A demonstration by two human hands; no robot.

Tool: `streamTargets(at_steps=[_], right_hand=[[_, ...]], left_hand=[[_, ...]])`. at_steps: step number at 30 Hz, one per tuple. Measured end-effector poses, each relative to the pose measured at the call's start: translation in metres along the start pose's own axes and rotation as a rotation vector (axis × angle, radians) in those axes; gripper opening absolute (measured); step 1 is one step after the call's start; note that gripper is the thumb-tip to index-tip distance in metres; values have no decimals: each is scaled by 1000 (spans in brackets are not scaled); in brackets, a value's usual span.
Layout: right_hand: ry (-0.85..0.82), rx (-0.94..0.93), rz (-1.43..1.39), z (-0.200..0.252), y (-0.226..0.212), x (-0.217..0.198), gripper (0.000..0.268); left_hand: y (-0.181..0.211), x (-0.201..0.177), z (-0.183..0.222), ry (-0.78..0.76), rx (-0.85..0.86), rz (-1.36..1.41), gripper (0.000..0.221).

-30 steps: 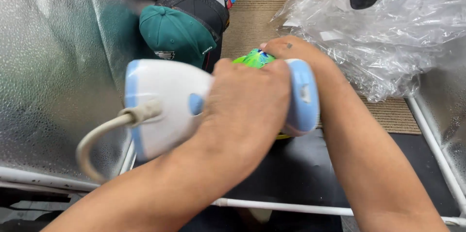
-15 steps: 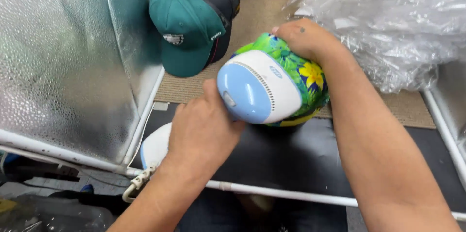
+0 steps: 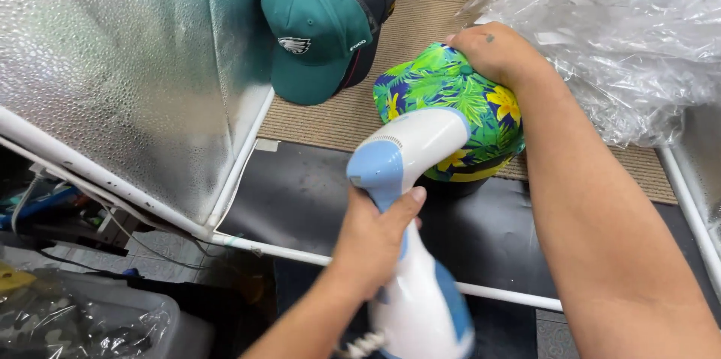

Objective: A person uses a handheld steamer and a brush to clean and reshape a baseball cap at a workstation.

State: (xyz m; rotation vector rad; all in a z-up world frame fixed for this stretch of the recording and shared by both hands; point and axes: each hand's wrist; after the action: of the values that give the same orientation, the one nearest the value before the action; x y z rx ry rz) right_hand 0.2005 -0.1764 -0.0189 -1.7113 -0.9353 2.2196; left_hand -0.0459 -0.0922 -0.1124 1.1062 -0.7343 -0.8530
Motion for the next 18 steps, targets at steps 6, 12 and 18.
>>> streamTargets(at_steps=[6, 12, 18], right_hand=[[25, -20, 13, -8, 6, 3, 51], [33, -83, 35, -14, 13, 5, 52], [20, -63, 96, -4, 3, 1, 55]], left_hand=[[-31, 47, 27, 97, -235, 483, 36], [-29, 57, 28, 131, -320, 722, 41], [-6, 33, -8, 181, -256, 662, 39]])
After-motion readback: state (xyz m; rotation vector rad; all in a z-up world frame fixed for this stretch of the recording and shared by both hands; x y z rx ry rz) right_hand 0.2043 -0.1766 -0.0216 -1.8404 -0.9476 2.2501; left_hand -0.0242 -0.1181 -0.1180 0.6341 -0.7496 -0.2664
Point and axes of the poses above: each hand's wrist, its own z-axis away from the middle knuckle, its own x-axis out of the palm, y = z × x
